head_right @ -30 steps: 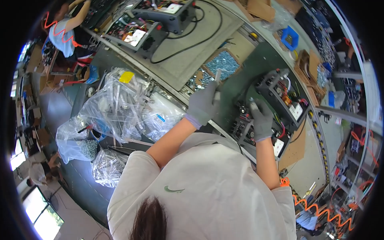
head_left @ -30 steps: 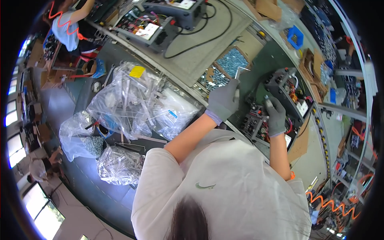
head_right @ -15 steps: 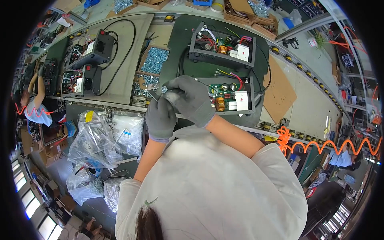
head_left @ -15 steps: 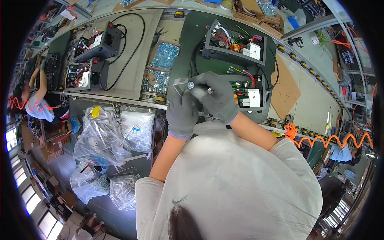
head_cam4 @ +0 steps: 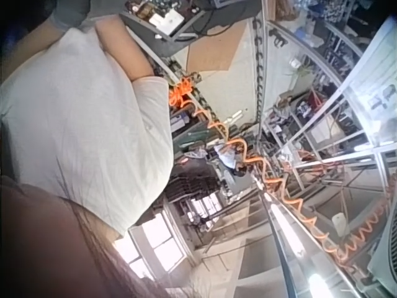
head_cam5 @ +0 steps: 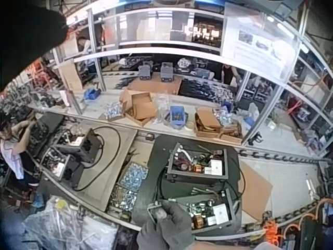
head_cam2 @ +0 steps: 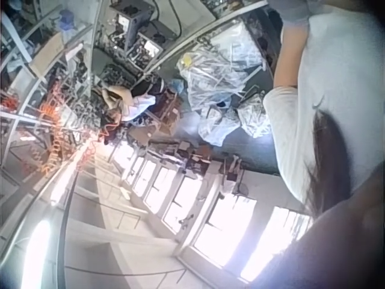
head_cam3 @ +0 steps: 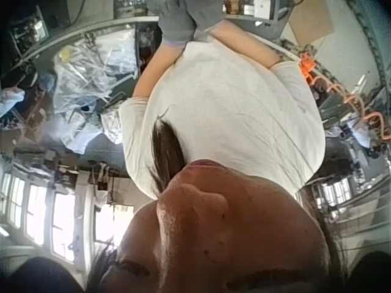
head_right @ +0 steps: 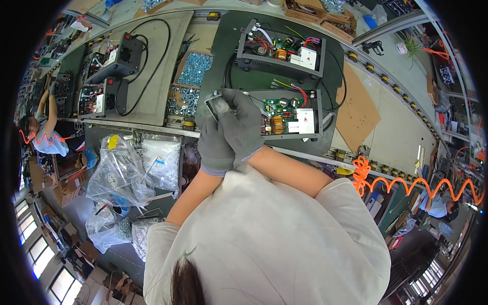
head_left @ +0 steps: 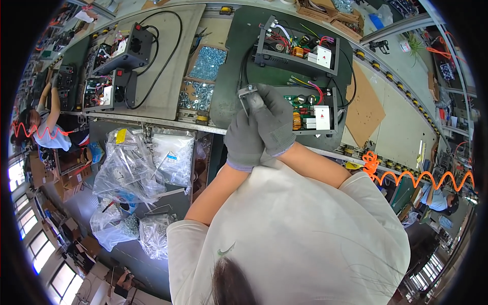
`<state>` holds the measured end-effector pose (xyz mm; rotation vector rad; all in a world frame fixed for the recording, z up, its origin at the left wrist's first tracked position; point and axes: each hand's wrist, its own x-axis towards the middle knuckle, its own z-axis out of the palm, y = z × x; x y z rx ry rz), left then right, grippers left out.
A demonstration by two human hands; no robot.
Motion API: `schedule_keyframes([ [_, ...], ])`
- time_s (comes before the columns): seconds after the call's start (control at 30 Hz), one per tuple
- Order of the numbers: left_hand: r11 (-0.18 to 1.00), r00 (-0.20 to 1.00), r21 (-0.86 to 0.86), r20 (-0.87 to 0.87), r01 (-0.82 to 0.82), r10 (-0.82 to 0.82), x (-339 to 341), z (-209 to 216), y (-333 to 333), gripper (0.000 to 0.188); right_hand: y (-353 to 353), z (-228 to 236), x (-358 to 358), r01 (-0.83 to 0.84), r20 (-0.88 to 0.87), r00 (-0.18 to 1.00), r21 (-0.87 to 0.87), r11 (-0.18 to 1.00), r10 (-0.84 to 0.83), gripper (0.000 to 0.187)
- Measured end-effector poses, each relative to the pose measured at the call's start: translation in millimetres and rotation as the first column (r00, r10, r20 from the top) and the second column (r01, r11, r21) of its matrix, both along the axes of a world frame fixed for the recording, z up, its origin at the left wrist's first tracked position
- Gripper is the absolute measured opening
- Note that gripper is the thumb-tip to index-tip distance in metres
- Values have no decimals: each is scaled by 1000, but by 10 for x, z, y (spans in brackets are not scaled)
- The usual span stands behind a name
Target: Assembling electrical components into metal enclosures and securing them with a power screwdriver.
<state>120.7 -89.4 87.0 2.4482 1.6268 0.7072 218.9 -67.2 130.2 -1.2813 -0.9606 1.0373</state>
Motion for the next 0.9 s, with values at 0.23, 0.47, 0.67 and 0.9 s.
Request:
schedule_keyframes([
  [0.23,893,885,-62,185,445,-428,-106,76,240,43,211,42,553,-11,-259,966,-99,995,-15,46],
  [0.47,940,935,-263,332,217,-123,-447,-396,180,46,209,114,1132,-189,-164,974,-186,964,159,32],
  [0.67,751,956,-611,281,250,-89,-290,-613,64,94,-54,-695,929,-332,396,573,-688,645,718,42],
  [0.9,722,975,-668,219,177,-36,-153,-646,-20,103,-5,-923,692,-244,441,241,-835,494,865,34],
])
